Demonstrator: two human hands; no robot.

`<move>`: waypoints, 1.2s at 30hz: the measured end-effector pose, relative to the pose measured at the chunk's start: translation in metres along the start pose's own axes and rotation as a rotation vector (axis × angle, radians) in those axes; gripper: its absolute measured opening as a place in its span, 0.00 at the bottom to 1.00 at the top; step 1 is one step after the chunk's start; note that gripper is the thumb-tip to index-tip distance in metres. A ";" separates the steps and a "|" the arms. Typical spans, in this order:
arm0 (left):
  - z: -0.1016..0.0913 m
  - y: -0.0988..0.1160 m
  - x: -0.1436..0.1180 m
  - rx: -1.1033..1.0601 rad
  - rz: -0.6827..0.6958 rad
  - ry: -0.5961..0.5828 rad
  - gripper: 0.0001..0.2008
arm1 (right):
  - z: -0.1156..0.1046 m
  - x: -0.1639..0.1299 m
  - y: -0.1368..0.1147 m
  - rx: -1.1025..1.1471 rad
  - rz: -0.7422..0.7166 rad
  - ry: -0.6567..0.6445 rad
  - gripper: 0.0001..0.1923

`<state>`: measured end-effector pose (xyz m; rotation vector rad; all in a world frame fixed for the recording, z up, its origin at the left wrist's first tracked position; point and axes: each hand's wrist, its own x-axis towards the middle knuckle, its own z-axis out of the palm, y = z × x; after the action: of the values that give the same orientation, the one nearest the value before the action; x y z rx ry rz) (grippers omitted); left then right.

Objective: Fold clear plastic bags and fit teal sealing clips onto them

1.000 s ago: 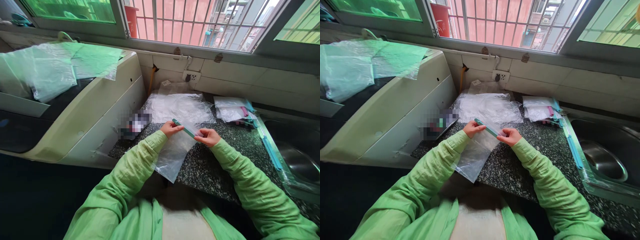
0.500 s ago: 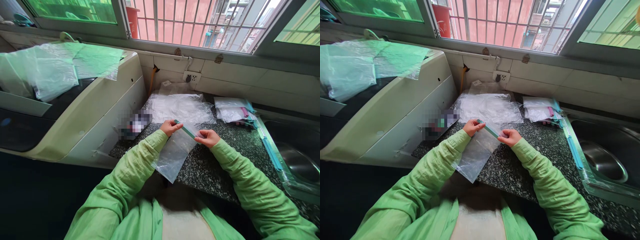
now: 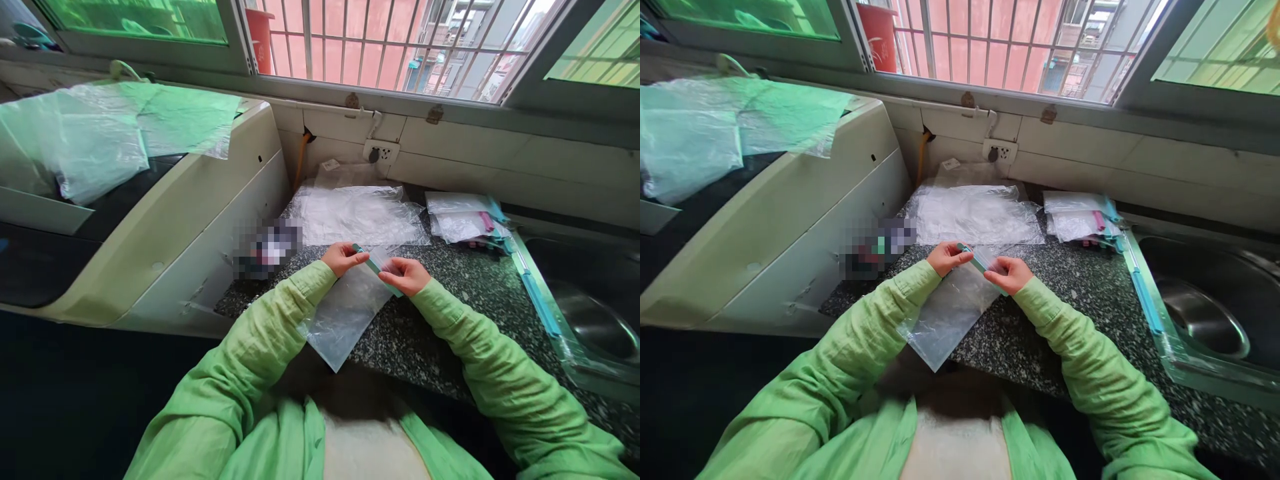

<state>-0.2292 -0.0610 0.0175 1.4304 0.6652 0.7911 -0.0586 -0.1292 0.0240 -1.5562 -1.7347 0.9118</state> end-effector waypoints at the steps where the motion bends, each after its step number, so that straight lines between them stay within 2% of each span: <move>1: 0.000 -0.001 0.000 -0.002 0.005 -0.003 0.23 | 0.001 0.000 0.000 -0.003 0.000 0.010 0.17; 20: 0.002 0.007 -0.003 0.033 0.023 0.010 0.24 | 0.000 0.001 -0.004 -0.044 -0.039 0.087 0.16; 28: 0.001 0.004 0.000 0.035 0.001 0.038 0.24 | 0.000 -0.001 -0.003 -0.086 -0.094 0.186 0.14; 36: -0.002 0.000 0.000 0.114 -0.045 -0.043 0.24 | -0.005 0.002 0.005 -0.068 -0.156 0.263 0.16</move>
<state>-0.2305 -0.0596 0.0177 1.5262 0.7163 0.6947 -0.0519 -0.1261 0.0224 -1.4851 -1.6831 0.5505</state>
